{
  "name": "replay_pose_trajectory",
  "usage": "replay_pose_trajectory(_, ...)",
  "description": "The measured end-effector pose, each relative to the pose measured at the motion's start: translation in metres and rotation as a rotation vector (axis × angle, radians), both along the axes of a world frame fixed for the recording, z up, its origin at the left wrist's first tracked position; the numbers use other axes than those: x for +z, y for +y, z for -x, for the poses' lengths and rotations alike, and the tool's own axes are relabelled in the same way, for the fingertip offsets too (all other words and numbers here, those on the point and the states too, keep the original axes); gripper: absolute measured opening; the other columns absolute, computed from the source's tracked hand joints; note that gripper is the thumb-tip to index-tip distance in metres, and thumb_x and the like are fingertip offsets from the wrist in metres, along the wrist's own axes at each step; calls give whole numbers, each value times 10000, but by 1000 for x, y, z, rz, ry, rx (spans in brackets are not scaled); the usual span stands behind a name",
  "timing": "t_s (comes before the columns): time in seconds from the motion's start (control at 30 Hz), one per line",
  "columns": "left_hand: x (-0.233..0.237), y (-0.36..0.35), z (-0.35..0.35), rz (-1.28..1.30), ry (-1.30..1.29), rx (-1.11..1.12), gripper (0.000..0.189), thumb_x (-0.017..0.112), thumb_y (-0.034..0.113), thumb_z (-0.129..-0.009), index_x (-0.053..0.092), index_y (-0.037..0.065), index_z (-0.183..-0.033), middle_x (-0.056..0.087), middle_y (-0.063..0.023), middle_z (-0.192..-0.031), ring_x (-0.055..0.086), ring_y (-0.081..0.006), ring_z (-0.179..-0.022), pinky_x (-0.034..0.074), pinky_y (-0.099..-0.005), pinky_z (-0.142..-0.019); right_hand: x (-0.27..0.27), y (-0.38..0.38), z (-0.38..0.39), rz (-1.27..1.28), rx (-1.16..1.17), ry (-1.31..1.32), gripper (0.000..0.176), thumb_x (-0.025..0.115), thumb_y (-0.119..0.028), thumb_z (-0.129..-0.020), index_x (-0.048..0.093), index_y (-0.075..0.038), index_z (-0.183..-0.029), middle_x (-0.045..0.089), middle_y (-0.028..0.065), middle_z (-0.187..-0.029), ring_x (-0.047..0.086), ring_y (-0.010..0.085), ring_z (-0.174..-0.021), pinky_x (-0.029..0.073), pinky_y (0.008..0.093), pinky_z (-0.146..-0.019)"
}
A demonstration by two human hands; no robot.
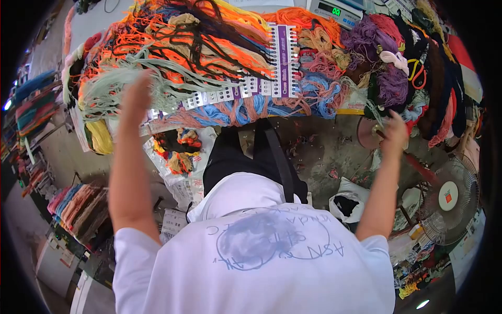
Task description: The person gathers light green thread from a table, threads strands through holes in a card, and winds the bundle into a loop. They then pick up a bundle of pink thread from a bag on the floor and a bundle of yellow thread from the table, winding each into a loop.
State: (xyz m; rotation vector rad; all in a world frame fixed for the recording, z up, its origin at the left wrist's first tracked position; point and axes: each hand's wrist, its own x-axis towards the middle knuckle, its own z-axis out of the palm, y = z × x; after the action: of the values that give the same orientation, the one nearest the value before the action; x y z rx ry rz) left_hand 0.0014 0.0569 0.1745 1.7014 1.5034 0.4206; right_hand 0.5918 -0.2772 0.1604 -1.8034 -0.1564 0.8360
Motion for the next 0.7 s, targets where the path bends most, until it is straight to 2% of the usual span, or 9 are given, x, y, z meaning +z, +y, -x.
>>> replay_pose_trajectory(0.03, 5, -19, -60, 610, -188, 337, 258, 519, 207, -838, 633, 132, -1057, 539, 47, -726, 345, -73, -530, 306, -209, -489, -22, 29, 43, 183, 525, -756, 299, 502, -184, -850, 607, -49, -1095, 516, -25, -772, 377, 14, -533, 280, 143, -450)
replay_pose_trajectory(0.07, -20, -47, -100, 473, -197, 162, 243, 556, 213, -824, 650, 115, -1026, 573, 30, -736, 348, -91, -514, 309, -220, -479, -39, 55, 82, 64, 431, -280, 298, 499, -195, -859, 609, -64, -1102, 529, -10, -815, 405, 22, -584, 302, 145, -489)
replay_pose_trajectory(0.1, -39, -64, -129, 666, -213, 250, 248, 595, 212, -801, 654, 98, -1014, 588, 27, -729, 405, -110, -540, 362, -243, -520, -48, 85, 127, -15, 282, 53, 290, 511, -235, -868, 622, -76, -1085, 531, -17, -786, 415, 29, -596, 314, 150, -512)
replay_pose_trajectory(0.13, -84, -84, -145, 506, -216, 158, 263, 612, 200, -788, 652, 68, -1012, 638, -11, -791, 536, -125, -610, 445, -289, -602, -57, 112, 161, 79, 303, 149, 275, 545, -259, -864, 647, -72, -1038, 538, -23, -755, 430, 39, -599, 332, 170, -527)
replay_pose_trajectory(0.27, -125, -114, -182, 216, 57, -19, 302, 581, 155, -766, 627, 1, -1021, 643, -191, -943, 620, -307, -907, 466, -370, -803, -108, 168, 247, 93, 555, 12, 215, 632, -221, -785, 687, -25, -855, 630, 53, -652, 564, 102, -587, 436, 255, -562)
replay_pose_trajectory(0.5, -140, -108, -191, 220, 70, 1, 257, 560, 207, -779, 632, 14, -932, 627, -224, -880, 594, -375, -868, 461, -418, -778, -142, 183, 280, 191, 523, -92, 154, 681, -211, -708, 691, -61, -743, 656, 77, -676, 628, 188, -613, 470, 301, -591)
replay_pose_trajectory(0.53, -145, -105, -193, 243, -6, 44, 237, 583, 165, -805, 626, -26, -939, 656, -133, -813, 630, -206, -739, 478, -318, -689, -144, 183, 281, 198, 528, -92, 154, 681, -211, -708, 691, -61, -743, 656, 77, -676, 628, 188, -613, 470, 301, -591)
replay_pose_trajectory(0.63, -155, -103, -189, 370, 38, 0, 221, 595, 165, -820, 629, -31, -916, 638, -90, -753, 569, -131, -629, 462, -287, -588, -146, 181, 285, 221, 479, -134, 136, 690, -193, -700, 688, -63, -739, 654, 77, -676, 626, 200, -615, 471, 308, -594)
replay_pose_trajectory(0.7, -169, -99, -184, 447, -70, 25, 196, 631, 159, -807, 631, -13, -900, 618, -43, -713, 501, -92, -536, 386, -250, -450, -143, 179, 287, 203, 502, -292, 120, 689, -157, -731, 681, -46, -773, 637, 31, -628, 583, 111, -563, 452, 259, -565)
